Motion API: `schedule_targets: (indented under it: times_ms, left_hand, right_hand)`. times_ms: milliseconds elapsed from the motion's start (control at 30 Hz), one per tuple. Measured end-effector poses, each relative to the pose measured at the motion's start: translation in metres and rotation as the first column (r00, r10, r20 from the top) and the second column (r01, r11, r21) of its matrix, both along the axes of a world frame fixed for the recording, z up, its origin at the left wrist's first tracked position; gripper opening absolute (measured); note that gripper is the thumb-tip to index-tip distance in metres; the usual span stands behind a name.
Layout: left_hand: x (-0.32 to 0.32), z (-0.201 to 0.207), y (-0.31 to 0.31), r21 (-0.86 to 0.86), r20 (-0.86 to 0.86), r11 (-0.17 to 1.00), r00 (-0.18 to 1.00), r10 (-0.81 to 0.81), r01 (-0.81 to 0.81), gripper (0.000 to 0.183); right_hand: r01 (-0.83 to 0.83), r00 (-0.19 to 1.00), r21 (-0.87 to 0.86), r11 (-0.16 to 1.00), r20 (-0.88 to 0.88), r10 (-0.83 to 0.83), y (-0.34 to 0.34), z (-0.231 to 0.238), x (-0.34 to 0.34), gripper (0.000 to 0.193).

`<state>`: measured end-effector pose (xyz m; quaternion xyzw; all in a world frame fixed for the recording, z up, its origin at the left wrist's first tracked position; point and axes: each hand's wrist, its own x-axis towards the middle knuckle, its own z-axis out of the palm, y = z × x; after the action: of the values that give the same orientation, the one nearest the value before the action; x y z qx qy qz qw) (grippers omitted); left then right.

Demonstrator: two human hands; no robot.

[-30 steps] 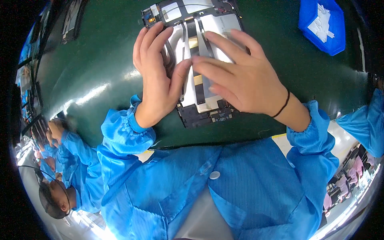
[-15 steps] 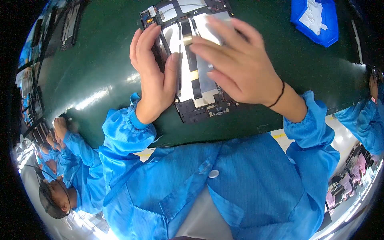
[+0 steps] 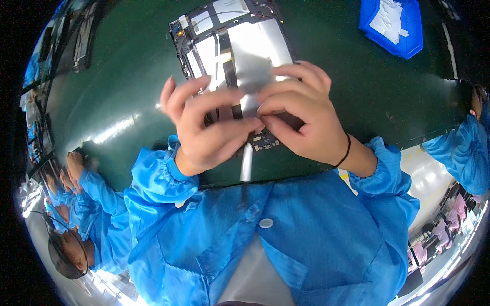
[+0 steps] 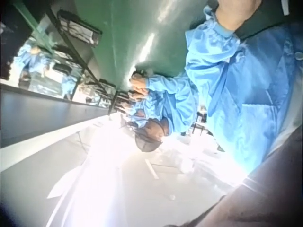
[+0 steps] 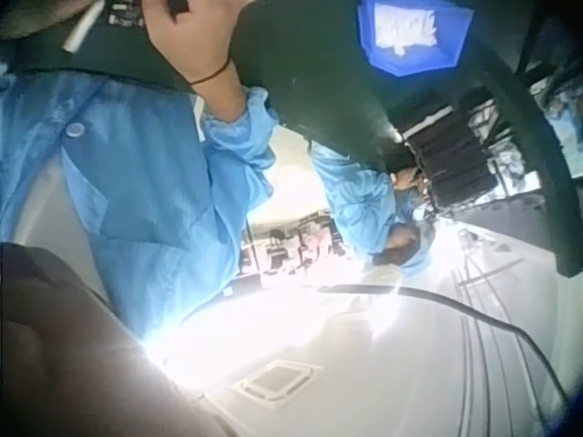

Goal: The person repeatedly takes tablet assemblies from the conveyor, removes adhesive backings, connects and presses ribbon cables into place by hand, and places the tablets back onto the conveyor.

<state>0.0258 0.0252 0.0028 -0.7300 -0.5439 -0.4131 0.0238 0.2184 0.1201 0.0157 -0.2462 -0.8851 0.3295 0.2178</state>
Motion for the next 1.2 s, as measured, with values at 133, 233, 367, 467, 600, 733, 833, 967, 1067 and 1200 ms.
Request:
schedule_targets:
  times_ms: [133, 233, 367, 467, 600, 733, 833, 967, 1067, 1200]
  left_hand:
    - [0.006, -0.003, -0.009, 0.249, -0.331, 0.968, 0.942, 0.059, 0.027, 0.012]
    - [0.009, -0.004, -0.010, 0.268, -0.373, 0.963, 0.924, 0.088, 0.016, 0.009]
    - [0.011, -0.007, -0.007, 0.338, -0.385, 0.938, 0.921, 0.063, 0.077, 0.006]
    - [0.007, -0.009, -0.007, 0.397, -0.367, 0.891, 0.928, -0.065, 0.220, 0.006]
    - [0.008, 0.000, -0.008, 0.109, -0.035, 0.990, 0.995, -0.090, 0.093, 0.017]
    - [-0.001, 0.009, 0.031, -0.231, 0.135, 0.971, 0.991, -0.024, 0.055, 0.015]
    - [-0.004, 0.002, 0.037, -0.291, 0.121, 0.957, 0.992, 0.039, -0.002, 0.016]
    - [-0.001, -0.006, 0.040, -0.327, 0.123, 0.945, 0.991, 0.052, -0.009, 0.016]
    - [-0.006, -0.006, 0.037, -0.349, 0.111, 0.937, 0.991, 0.077, -0.033, 0.017]
    - [-0.001, -0.005, 0.046, -0.328, 0.111, 0.945, 0.992, 0.055, -0.015, 0.018]
  right_hand:
    - [-0.105, 0.994, -0.240, 0.965, -0.051, 0.095, 0.007, 0.003, 0.007, 0.012]
    - [-0.155, 0.988, -0.224, 0.962, -0.042, 0.149, 0.011, 0.008, 0.006, 0.011]
    - [-0.153, 0.988, -0.180, 0.972, -0.015, 0.153, 0.013, 0.004, 0.006, 0.008]
    - [-0.025, 1.000, -0.073, 0.997, 0.006, 0.026, 0.008, 0.003, 0.000, 0.005]
    - [0.221, 0.909, -0.439, 0.871, -0.230, -0.347, 0.037, 0.009, 0.012, 0.002]
    - [0.692, 0.721, 0.350, 0.632, -0.290, -0.629, 0.112, 0.016, 0.081, 0.020]
    - [0.548, 0.710, 0.666, 0.506, -0.050, -0.703, 0.134, 0.018, 0.094, 0.021]
    - [0.328, 0.905, 0.730, 0.600, -0.061, -0.421, 0.074, 0.020, 0.066, 0.018]
    - [0.017, 0.989, 0.473, 0.881, 0.120, -0.083, 0.008, 0.012, 0.023, 0.019]
    - [0.038, 0.990, 0.370, 0.928, 0.112, -0.085, -0.026, -0.004, 0.018, 0.026]
